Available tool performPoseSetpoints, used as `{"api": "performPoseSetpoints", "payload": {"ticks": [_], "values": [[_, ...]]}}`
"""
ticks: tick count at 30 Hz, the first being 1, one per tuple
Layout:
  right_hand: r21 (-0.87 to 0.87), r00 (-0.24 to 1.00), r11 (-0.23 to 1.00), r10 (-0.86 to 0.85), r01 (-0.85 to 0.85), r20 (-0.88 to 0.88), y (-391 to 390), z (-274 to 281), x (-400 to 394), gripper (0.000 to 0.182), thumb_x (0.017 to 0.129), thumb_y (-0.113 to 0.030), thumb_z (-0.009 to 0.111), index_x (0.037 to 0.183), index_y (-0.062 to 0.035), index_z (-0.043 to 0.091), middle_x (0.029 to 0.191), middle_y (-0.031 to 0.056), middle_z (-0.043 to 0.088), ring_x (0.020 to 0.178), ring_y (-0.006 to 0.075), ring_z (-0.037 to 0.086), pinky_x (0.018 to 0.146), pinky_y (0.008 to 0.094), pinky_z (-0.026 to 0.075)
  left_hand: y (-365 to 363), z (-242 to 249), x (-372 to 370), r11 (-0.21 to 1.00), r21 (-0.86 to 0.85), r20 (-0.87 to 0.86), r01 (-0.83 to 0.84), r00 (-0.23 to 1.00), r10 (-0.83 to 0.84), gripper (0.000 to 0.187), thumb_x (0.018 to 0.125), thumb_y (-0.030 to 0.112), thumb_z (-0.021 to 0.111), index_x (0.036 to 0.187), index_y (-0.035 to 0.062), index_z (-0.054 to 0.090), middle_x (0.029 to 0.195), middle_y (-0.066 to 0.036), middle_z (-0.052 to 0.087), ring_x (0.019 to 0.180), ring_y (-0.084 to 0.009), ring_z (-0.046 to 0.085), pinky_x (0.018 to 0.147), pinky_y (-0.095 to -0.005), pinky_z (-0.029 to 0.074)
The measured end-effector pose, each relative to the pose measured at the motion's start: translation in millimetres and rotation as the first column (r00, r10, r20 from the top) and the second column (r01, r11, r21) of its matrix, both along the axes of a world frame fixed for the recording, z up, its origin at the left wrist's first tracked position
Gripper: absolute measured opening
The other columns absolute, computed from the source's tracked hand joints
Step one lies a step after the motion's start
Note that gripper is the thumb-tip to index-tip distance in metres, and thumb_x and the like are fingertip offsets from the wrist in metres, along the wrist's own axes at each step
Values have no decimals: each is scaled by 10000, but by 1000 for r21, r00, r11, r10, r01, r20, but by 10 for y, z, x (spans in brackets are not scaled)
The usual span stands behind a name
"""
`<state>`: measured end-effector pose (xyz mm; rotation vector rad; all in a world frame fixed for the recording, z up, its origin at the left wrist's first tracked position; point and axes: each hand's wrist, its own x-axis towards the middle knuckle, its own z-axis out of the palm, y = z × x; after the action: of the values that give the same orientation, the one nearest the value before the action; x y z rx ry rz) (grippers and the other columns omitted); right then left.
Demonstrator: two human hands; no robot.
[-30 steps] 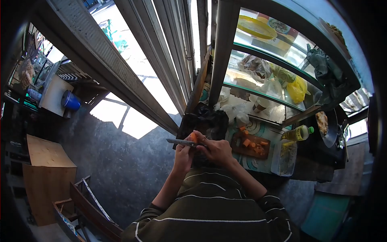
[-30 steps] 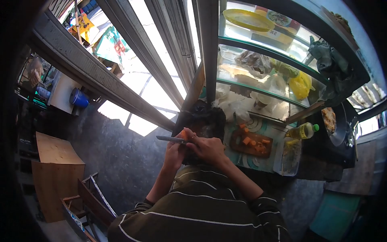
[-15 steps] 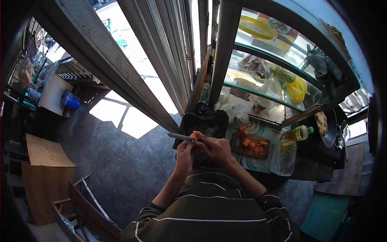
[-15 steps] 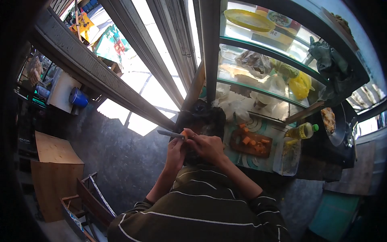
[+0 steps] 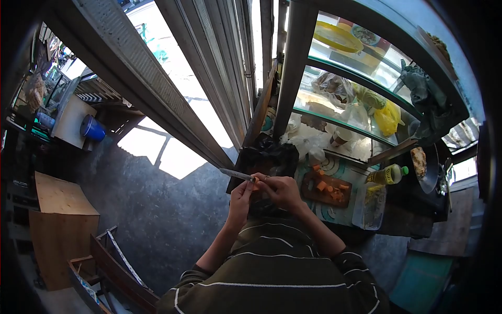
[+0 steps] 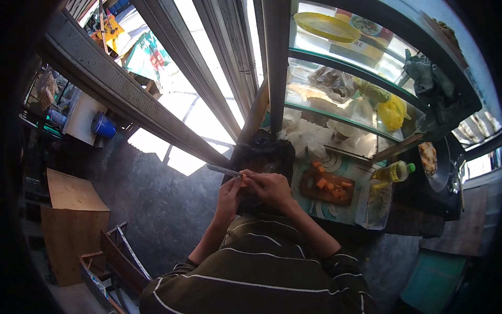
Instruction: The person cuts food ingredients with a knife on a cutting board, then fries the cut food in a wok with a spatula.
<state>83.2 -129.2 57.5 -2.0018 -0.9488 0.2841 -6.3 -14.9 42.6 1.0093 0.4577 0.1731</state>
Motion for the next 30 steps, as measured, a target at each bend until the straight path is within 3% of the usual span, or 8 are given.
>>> {"api": "performPoseSetpoints", "payload": {"ticks": [5, 7, 11, 13, 20, 22, 25, 30], "values": [[63, 994, 998, 0, 7, -111, 27, -138, 15, 294, 827, -313, 480, 1046, -143, 579, 740, 103, 621, 620, 237, 600, 534, 294, 448, 64, -59, 7, 999, 18, -5, 43, 999, -43, 271, 896, 176, 394, 1048, -11, 520, 928, -50, 565, 807, -103, 545, 748, -243, 446], [339, 877, 933, 59, 121, -477, 89, -234, 8, 328, 857, -301, 451, 1109, -108, 534, 793, 62, 622, 633, 140, 575, 551, 255, 430, 110, -15, 26, 967, -255, 6, -8, 1000, 10, 269, 886, 157, 410, 1066, -19, 506, 978, -75, 553, 858, -136, 543, 760, -254, 444], [160, 622, 985, 88, 61, -778, -21, -159, 100, 379, 873, -295, 428, 1191, -91, 451, 855, 33, 598, 692, 85, 524, 597, 228, 421, 261, -164, -13, 824, -562, 40, 76, 997, -65, 285, 877, 140, 416, 1094, -34, 477, 1031, -111, 536, 911, -181, 540, 802, -276, 442], [47, 713, 999, 31, 3, -700, -47, -161, 68, 452, 888, -290, 396, 1284, -88, 311, 783, 31, 582, 549, 96, 446, 543, 233, 410, 234, -174, -9, 885, -462, 8, 56, 998, -59, 308, 880, 151, 393, 1136, -15, 438, 1066, -110, 518, 943, -188, 527, 844, -309, 425], [-31, 961, 996, 73, -84, -268, -119, 14, -88, 520, 833, -363, 455, 1297, -202, 284, 793, 142, 597, 639, 284, 585, 581, 356, 443, 140, -202, 10, 901, -432, 36, 40, 999, -28, 304, 874, 151, 421, 1130, -10, 446, 1063, -114, 531, 925, -202, 541, 823, -345, 452], [-70, 997, 996, 56, -59, -46, -117, -11, -143, 529, 827, -358, 457, 1305, -249, 258, 620, 145, 550, 540, 292, 547, 514, 332, 419, 157, -299, 19, 814, -578, 96, 60, 995, -6, 310, 878, 171, 420, 1133, -3, 446, 1074, -100, 529, 918, -192, 543, 795, -335, 461], [-254, 998, 965, 64, -58, 12, -121, 43, -167, 532, 821, -372, 463, 1301, -258, 264, 591, 138, 533, 544, 310, 545, 499, 367, 407, 68, -144, 92, 822, -569, -12, 1, 1000, -10, 313, 874, 206, 438, 1115, 9, 469, 1033, -83, 544, 904, -175, 544, 768, -325, 467], [-201, 997, 978, 65, -56, 38, -152, 21, -125, 526, 822, -370, 458, 1299, -271, 261, 604, 144, 537, 551, 319, 550, 492, 386, 411, 138, -208, 52, 872, -473, 56, 128, 992, -115, 339, 853, 233, 481, 1103, 4, 476, 993, -73, 546, 878, -155, 549, 742, -301, 478]]}}
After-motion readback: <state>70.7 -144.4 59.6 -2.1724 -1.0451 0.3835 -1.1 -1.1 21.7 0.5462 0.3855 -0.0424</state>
